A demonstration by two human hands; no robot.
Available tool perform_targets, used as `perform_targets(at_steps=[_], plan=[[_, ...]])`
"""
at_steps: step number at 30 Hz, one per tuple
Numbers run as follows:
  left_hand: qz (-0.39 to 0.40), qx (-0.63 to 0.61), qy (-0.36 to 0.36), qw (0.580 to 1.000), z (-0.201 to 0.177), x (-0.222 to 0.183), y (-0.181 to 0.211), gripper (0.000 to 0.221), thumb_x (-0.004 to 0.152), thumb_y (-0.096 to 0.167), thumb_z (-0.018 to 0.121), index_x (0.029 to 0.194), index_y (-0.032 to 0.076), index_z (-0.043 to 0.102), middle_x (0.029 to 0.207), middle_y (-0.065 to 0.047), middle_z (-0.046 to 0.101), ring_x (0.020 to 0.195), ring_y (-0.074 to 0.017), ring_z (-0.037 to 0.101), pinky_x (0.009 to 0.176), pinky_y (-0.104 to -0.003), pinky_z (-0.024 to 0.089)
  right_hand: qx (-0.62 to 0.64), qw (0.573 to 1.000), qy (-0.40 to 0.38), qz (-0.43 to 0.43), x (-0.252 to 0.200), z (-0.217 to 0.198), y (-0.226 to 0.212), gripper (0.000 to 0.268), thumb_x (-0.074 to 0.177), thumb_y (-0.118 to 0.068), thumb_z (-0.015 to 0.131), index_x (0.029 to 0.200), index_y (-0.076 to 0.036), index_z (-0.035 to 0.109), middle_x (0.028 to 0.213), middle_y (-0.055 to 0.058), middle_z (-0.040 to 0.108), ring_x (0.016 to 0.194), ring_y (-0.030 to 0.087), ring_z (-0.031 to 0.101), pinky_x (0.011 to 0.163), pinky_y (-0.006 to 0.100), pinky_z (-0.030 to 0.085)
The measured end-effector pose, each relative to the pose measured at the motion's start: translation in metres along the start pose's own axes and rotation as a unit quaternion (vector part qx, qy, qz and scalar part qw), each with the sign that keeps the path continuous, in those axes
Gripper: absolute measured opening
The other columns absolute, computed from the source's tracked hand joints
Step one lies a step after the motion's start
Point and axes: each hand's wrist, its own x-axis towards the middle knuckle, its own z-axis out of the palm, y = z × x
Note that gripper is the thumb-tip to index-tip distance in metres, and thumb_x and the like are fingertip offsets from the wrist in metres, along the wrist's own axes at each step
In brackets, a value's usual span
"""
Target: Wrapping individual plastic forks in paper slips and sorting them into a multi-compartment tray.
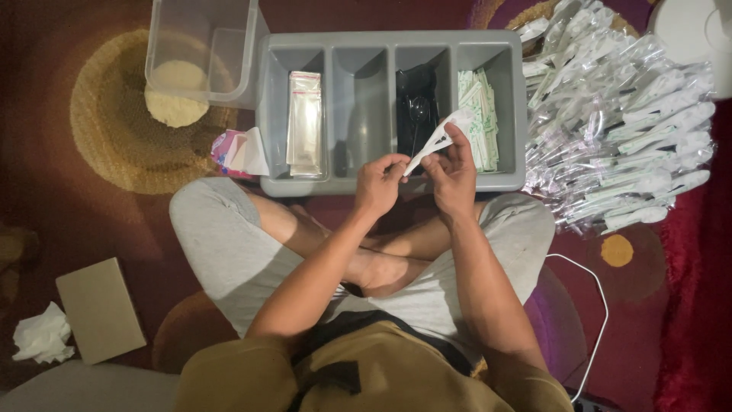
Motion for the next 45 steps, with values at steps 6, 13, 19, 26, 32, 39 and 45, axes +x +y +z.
perform_targets(at_steps=[6, 13, 19, 26, 32, 39, 45], plan=[[0.017, -0.119, -0.047, 0.992, -0.005, 0.002, -0.004, 0.024, 0.092, 0.022, 0.062, 0.097, 0.005, 0.079, 0.077, -0.014, 0.075, 0.069, -0.0194, 0.076, 0.07, -0.032, 0.062, -0.017, 1.0, -0.012, -0.016, 0.0, 0.006, -0.007, 0.068, 0.096, 0.004, 0.071, 0.154, -0.01, 0.039, 0.133, 0.018, 0.057, 0.107, 0.029, 0.072, 0.076, 0.031, 0.067], [0.066, -0.021, -0.047, 0.996, -0.009, -0.012, 0.011, 0.02, 0.093, 0.022, 0.074, 0.1, 0.003, 0.077, 0.079, -0.013, 0.077, 0.069, -0.0171, 0.074, 0.068, -0.028, 0.058, 0.006, 1.0, -0.014, -0.01, 0.0, 0.002, -0.005, 0.067, 0.098, 0.005, 0.068, 0.154, -0.011, 0.036, 0.136, 0.019, 0.055, 0.099, 0.032, 0.075, 0.075, 0.034, 0.069], [0.029, -0.01, -0.076, 0.997, -0.013, -0.011, 0.013, 0.022, 0.098, 0.024, 0.069, 0.094, 0.004, 0.076, 0.071, -0.01, 0.074, 0.059, -0.0137, 0.069, 0.061, -0.027, 0.056, -0.023, 1.0, 0.001, -0.009, 0.0, 0.002, 0.002, 0.068, 0.097, 0.006, 0.068, 0.155, -0.013, 0.036, 0.145, 0.019, 0.051, 0.093, 0.027, 0.075, 0.07, 0.028, 0.066], [0.07, 0.045, -0.052, 0.995, -0.02, -0.008, 0.007, 0.046, 0.097, 0.045, 0.073, 0.115, 0.004, 0.073, 0.104, -0.022, 0.076, 0.096, -0.0369, 0.076, 0.082, -0.044, 0.062, -0.036, 0.999, 0.011, -0.011, 0.002, -0.003, 0.01, 0.069, 0.098, 0.003, 0.069, 0.156, -0.013, 0.035, 0.148, 0.018, 0.048, 0.089, 0.024, 0.076, 0.063, 0.022, 0.061], [0.065, 0.097, -0.039, 0.992, -0.02, -0.016, 0.033, 0.025, 0.097, 0.027, 0.074, 0.117, 0.013, 0.075, 0.093, -0.009, 0.079, 0.084, -0.0223, 0.078, 0.081, -0.03, 0.063, -0.045, 0.999, 0.012, -0.017, 0.001, 0.003, 0.003, 0.068, 0.098, 0.001, 0.07, 0.156, -0.013, 0.036, 0.144, 0.015, 0.052, 0.087, 0.025, 0.076, 0.061, 0.022, 0.06], [-0.006, -0.047, -0.11, 0.993, -0.024, -0.003, 0.005, 0.019, 0.095, 0.013, 0.073, 0.107, 0.0, 0.076, 0.084, -0.015, 0.078, 0.065, -0.0149, 0.074, 0.064, -0.026, 0.063, -0.049, 0.998, 0.011, -0.029, 0.001, -0.008, 0.008, 0.07, 0.097, 0.004, 0.071, 0.156, -0.012, 0.036, 0.151, 0.017, 0.047, 0.09, 0.026, 0.076, 0.066, 0.026, 0.064], [-0.006, 0.008, -0.153, 0.988, -0.042, 0.013, 0.005, 0.037, 0.1, 0.038, 0.071, 0.107, 0.003, 0.076, 0.087, -0.015, 0.077, 0.075, -0.0199, 0.075, 0.072, -0.033, 0.06, -0.004, 0.983, 0.168, -0.069, 0.001, -0.076, -0.029, 0.07, 0.095, 0.011, 0.07, 0.154, -0.015, 0.042, 0.141, 0.014, 0.052, 0.07, 0.022, 0.072, 0.051, 0.025, 0.057]])
